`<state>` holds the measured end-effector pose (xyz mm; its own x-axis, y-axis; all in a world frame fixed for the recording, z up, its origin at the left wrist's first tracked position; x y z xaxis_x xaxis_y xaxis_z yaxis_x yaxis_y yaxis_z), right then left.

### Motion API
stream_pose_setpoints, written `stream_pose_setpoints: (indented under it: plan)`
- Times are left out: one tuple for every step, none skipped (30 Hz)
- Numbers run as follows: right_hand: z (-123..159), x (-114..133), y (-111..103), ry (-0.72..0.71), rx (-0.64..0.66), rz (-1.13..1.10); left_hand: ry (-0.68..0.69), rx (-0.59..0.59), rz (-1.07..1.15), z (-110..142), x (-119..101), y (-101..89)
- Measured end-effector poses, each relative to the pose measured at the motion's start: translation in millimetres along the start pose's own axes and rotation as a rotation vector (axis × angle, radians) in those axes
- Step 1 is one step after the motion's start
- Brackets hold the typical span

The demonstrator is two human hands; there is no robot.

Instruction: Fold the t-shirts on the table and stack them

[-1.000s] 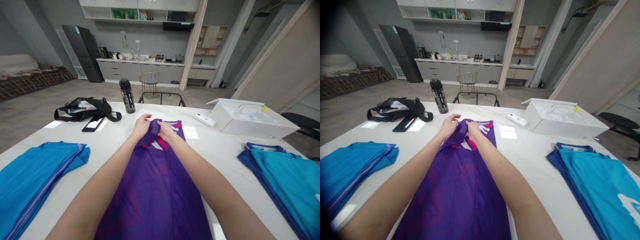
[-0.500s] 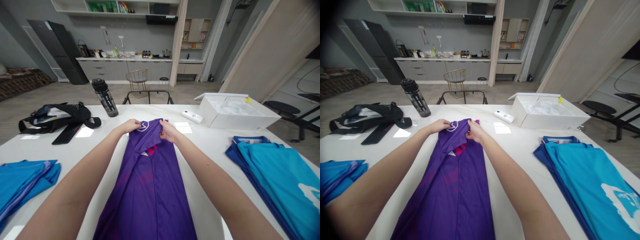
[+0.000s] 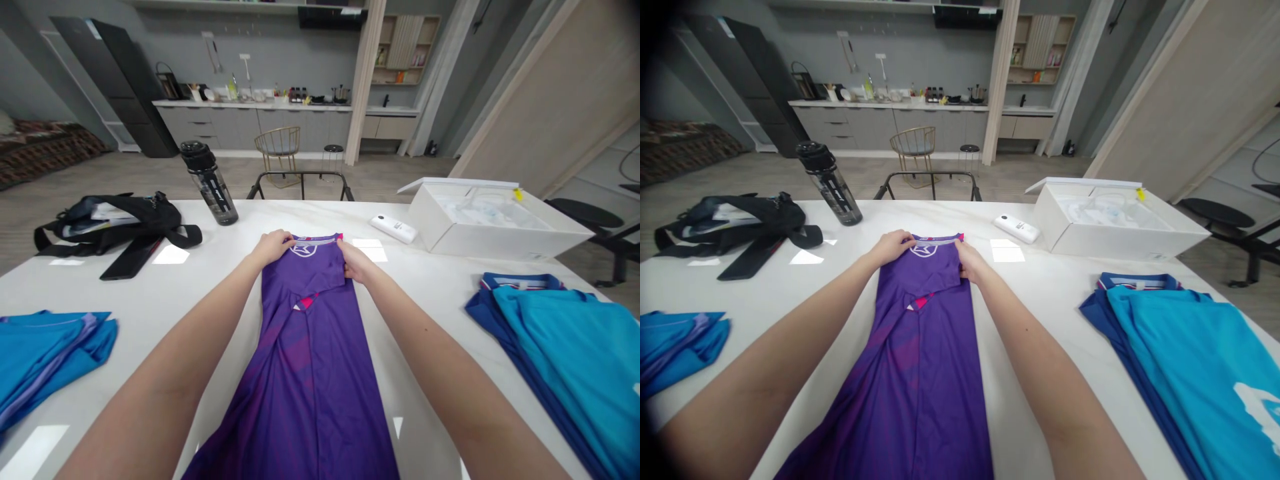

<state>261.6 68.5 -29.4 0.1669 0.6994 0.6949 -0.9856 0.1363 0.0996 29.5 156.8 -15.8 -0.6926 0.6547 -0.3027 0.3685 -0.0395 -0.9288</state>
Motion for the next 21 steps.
stream_pose_setpoints:
  plan:
    - [-1,-2,0,-0.052,-0.044,0.054,-0.001,-0.037,-0.064,3,-4,-0.1]
    - [-1,-3,0,-0.127,-0.093,0.116,0.004,-0.084,-0.118,7,-9,-1.0]
    - [0,-3,0,-0.218,-0.148,0.186,0.018,-0.128,-0.157,11,-16,-2.0]
    - [2,-3,0,-0.313,-0.204,0.267,0.042,-0.156,-0.183,14,-24,-2.2]
    - [5,-3,0,-0.400,-0.258,0.357,0.073,-0.164,-0.198,18,-32,-1.4]
    - [7,-4,1,-0.470,-0.305,0.446,0.106,-0.150,-0.206,22,-41,0.6]
    - [9,-4,2,-0.516,-0.351,0.523,0.132,-0.121,-0.208,25,-49,3.5]
    - [11,-5,2,-0.543,-0.393,0.584,0.144,-0.086,-0.206,29,-56,6.9]
    - [14,-6,2,-0.559,-0.431,0.632,0.143,-0.052,-0.200,33,-61,10.2]
    - [16,-7,2,-0.575,-0.468,0.672,0.130,-0.021,-0.193,37,-66,13.4]
    - [20,-7,2,-0.593,-0.502,0.712,0.109,0.003,-0.187,41,-70,15.9]
    - [23,-8,2,-0.612,-0.536,0.759,0.088,0.017,-0.187,45,-73,17.7]
    - [27,-9,3,-0.630,-0.571,0.814,0.070,0.021,-0.193,50,-75,18.7]
    - [31,-10,4,-0.646,-0.613,0.871,0.059,0.019,-0.203,55,-78,19.3]
    - [36,-12,5,-0.660,-0.661,0.926,0.052,0.015,-0.213,59,-80,19.7]
    - [40,-14,6,-0.674,-0.712,0.975,0.045,0.014,-0.218,64,-81,20.3]
    - [44,-17,8,-0.692,-0.758,1.016,0.034,0.017,-0.216,68,-82,21.5]
    - [47,-19,9,-0.715,-0.784,1.050,0.017,0.028,-0.207,71,-81,23.3]
    - [49,-23,10,-0.741,-0.783,1.082,-0.002,0.044,-0.193,74,-81,25.7]
    - [50,-26,12,-0.764,-0.759,1.114,-0.019,0.058,-0.178,76,-79,28.3]
    - [49,-31,13,-0.780,-0.720,1.142,-0.033,0.069,-0.165,78,-78,30.8]
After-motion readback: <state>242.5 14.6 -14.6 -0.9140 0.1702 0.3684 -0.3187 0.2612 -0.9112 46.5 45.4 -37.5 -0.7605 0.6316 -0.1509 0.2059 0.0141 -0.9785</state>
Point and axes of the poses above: each hand's wrist, its own z-axis away from the middle knuckle, its own y-axis out of the palm, x = y × z, the point moved 4 cm from there along -z, towards the middle knuckle, and after that the axes turned 15 degrees about y, right-handed, at the moved point
